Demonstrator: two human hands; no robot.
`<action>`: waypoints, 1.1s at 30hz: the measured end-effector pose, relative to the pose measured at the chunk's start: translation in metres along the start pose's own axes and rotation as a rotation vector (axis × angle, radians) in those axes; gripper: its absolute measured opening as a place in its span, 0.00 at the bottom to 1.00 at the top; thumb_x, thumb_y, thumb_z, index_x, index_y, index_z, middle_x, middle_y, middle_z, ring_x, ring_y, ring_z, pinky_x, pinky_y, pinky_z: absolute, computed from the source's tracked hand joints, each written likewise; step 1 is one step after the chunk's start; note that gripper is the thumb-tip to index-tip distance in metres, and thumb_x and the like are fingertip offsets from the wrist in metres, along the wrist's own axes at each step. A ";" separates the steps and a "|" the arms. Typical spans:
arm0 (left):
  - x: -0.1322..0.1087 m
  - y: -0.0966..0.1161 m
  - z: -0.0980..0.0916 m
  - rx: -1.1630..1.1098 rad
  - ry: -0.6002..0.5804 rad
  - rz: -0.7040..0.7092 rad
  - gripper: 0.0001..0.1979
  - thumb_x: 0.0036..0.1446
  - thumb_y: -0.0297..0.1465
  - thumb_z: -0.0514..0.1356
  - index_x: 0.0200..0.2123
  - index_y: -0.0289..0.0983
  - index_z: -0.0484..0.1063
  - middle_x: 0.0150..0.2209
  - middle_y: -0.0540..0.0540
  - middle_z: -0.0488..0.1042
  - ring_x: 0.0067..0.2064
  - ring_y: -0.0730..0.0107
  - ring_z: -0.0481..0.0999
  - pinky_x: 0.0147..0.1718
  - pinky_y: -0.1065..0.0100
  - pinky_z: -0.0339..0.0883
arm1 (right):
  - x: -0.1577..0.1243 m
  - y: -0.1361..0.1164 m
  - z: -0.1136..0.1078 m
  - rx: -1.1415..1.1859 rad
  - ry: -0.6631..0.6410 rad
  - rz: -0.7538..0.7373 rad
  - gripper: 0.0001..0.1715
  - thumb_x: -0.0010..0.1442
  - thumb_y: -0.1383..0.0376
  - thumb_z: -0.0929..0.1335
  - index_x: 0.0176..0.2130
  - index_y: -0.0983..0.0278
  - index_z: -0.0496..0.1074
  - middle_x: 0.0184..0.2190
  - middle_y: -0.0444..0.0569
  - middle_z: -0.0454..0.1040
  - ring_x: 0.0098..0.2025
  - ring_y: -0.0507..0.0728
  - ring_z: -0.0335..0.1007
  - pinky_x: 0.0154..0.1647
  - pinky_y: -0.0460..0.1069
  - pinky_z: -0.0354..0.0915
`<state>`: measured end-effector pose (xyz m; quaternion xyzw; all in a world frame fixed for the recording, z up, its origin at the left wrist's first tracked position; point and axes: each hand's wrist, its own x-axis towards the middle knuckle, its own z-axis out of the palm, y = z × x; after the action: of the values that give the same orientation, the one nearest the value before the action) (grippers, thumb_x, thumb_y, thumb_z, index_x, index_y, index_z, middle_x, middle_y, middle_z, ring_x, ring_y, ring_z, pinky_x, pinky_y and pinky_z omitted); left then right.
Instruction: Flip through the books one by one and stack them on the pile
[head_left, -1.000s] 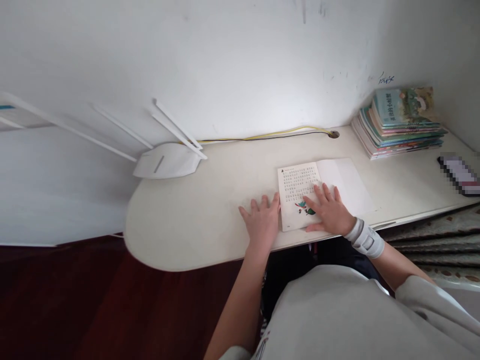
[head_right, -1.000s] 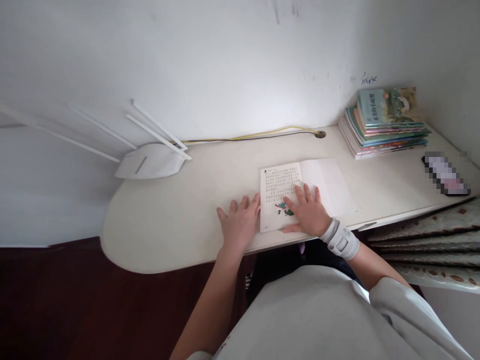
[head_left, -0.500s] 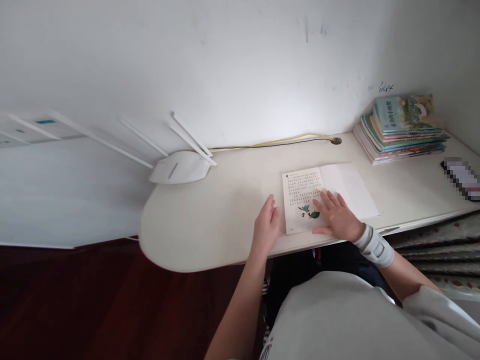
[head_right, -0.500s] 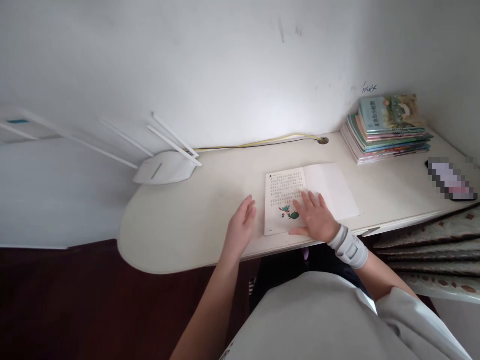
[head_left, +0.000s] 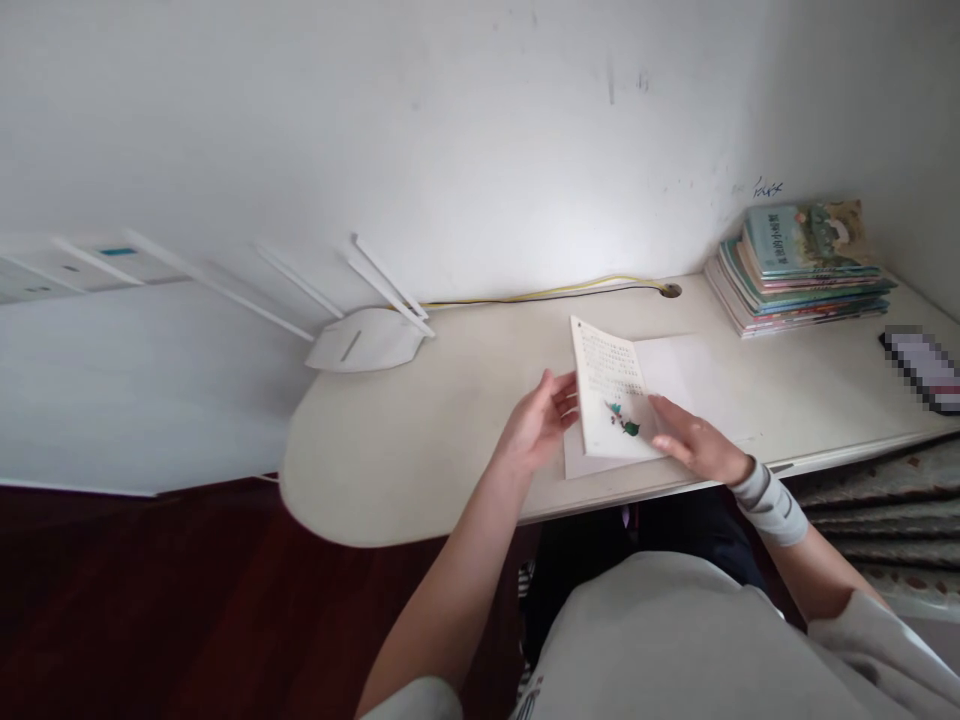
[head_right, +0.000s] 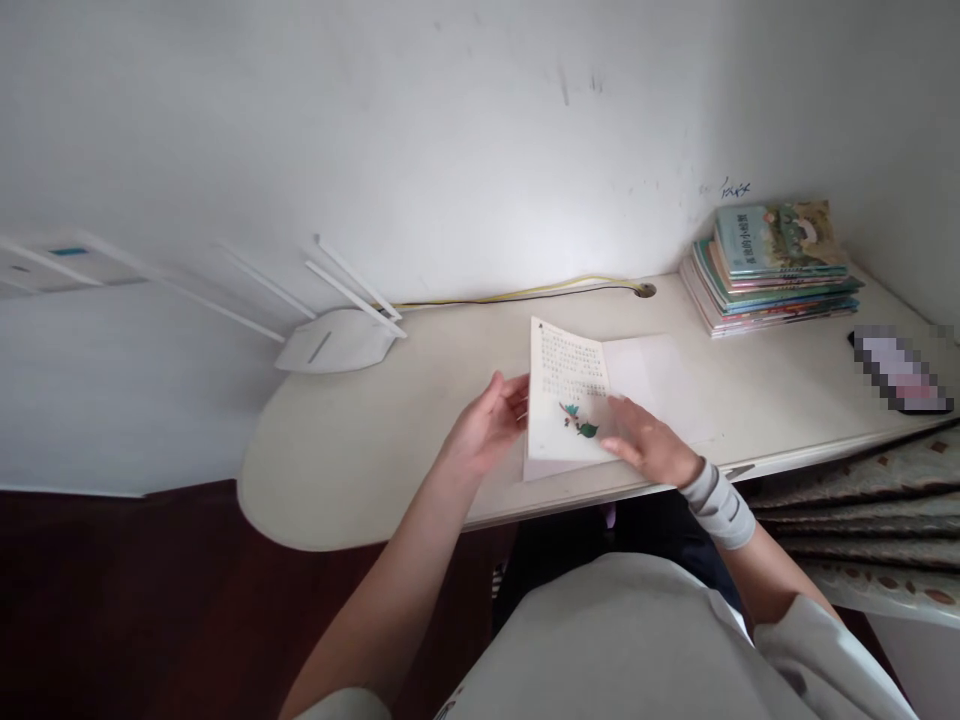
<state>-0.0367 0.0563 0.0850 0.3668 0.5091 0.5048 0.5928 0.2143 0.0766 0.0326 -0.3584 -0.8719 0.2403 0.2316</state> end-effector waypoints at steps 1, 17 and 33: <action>0.001 0.003 0.012 0.012 -0.047 0.071 0.27 0.58 0.51 0.49 0.46 0.37 0.73 0.51 0.39 0.73 0.50 0.58 0.73 0.47 0.58 0.67 | 0.000 0.002 -0.009 0.113 0.007 0.053 0.40 0.64 0.46 0.50 0.66 0.66 0.47 0.59 0.60 0.62 0.61 0.61 0.58 0.58 0.59 0.60; -0.027 -0.007 0.052 1.081 0.302 0.613 0.28 0.60 0.39 0.53 0.62 0.38 0.54 0.66 0.37 0.50 0.66 0.48 0.47 0.60 0.45 0.46 | -0.037 0.056 -0.055 -0.044 0.371 0.368 0.34 0.57 0.49 0.64 0.54 0.68 0.65 0.53 0.63 0.67 0.54 0.67 0.65 0.53 0.63 0.63; -0.010 -0.036 0.068 -0.085 -0.056 0.160 0.18 0.56 0.39 0.57 0.49 0.39 0.70 0.52 0.44 0.73 0.54 0.59 0.70 0.50 0.61 0.65 | 0.045 -0.040 -0.032 -0.354 -0.152 -0.093 0.44 0.55 0.41 0.63 0.64 0.55 0.52 0.69 0.53 0.28 0.67 0.75 0.26 0.59 0.70 0.49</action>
<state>0.0374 0.0440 0.0677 0.3948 0.4396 0.5613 0.5795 0.1835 0.0931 0.0907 -0.3339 -0.9311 0.0986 0.1093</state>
